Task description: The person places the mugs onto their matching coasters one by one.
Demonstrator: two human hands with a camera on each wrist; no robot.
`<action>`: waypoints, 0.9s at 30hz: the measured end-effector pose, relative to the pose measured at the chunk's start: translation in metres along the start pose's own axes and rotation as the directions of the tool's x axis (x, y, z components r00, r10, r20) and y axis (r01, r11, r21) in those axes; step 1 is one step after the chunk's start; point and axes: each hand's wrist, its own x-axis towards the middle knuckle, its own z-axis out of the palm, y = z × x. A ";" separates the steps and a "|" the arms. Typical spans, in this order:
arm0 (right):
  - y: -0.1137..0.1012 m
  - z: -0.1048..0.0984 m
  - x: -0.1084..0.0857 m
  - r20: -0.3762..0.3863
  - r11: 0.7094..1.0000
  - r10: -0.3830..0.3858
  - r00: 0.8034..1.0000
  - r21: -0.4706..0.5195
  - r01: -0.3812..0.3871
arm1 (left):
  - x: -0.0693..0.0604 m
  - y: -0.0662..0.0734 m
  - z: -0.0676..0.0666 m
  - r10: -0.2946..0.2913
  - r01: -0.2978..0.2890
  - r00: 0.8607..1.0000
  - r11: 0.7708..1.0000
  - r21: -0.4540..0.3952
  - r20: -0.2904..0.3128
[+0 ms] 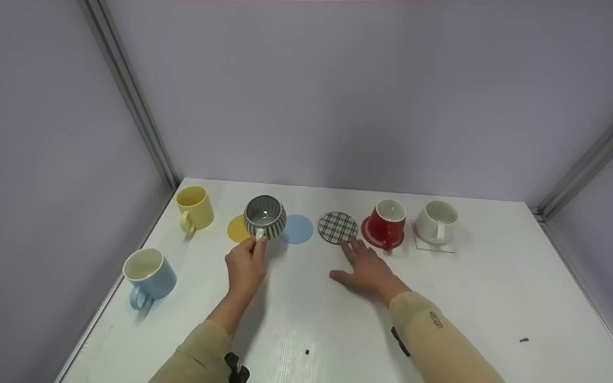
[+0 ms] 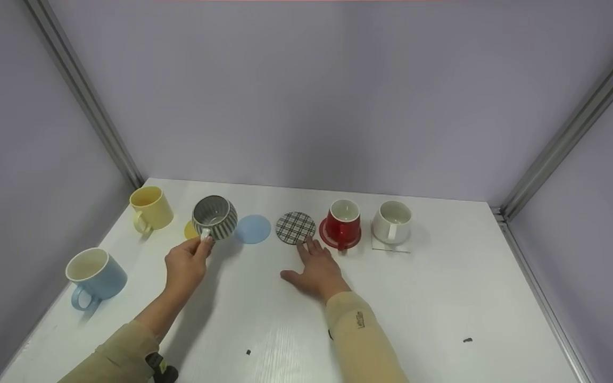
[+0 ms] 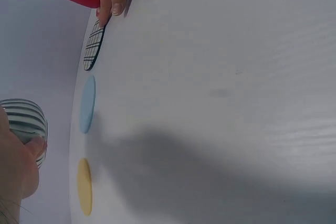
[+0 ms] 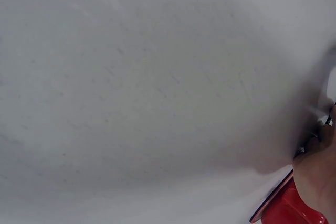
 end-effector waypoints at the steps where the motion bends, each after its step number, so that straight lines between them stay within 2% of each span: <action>1: -0.001 0.000 0.000 0.006 1.000 0.004 1.000 0.000 -0.004 | -0.001 0.002 0.002 -0.001 0.001 1.000 1.000 -0.008 0.010; 5: -0.004 -0.001 -0.003 0.014 1.000 0.013 1.000 0.013 -0.013 | -0.003 0.008 0.011 -0.006 0.007 0.999 0.999 -0.037 0.037; 9: -0.005 0.000 -0.005 0.012 1.000 0.010 1.000 0.014 -0.010 | -0.005 0.014 0.018 0.013 -0.010 0.998 0.999 -0.053 0.054; 14: -0.006 -0.001 -0.006 0.009 1.000 -0.001 1.000 0.003 0.001 | -0.006 0.020 0.029 0.034 -0.029 0.996 0.998 -0.057 0.081; 22: -0.007 0.000 -0.007 0.009 1.000 0.000 1.000 -0.007 0.000 | -0.007 0.028 0.047 0.028 -0.023 0.994 0.999 -0.047 0.108; 27: -0.007 0.001 -0.007 -0.001 1.000 -0.018 1.000 -0.019 0.018 | -0.008 0.031 0.055 0.062 -0.057 0.992 0.997 -0.048 0.107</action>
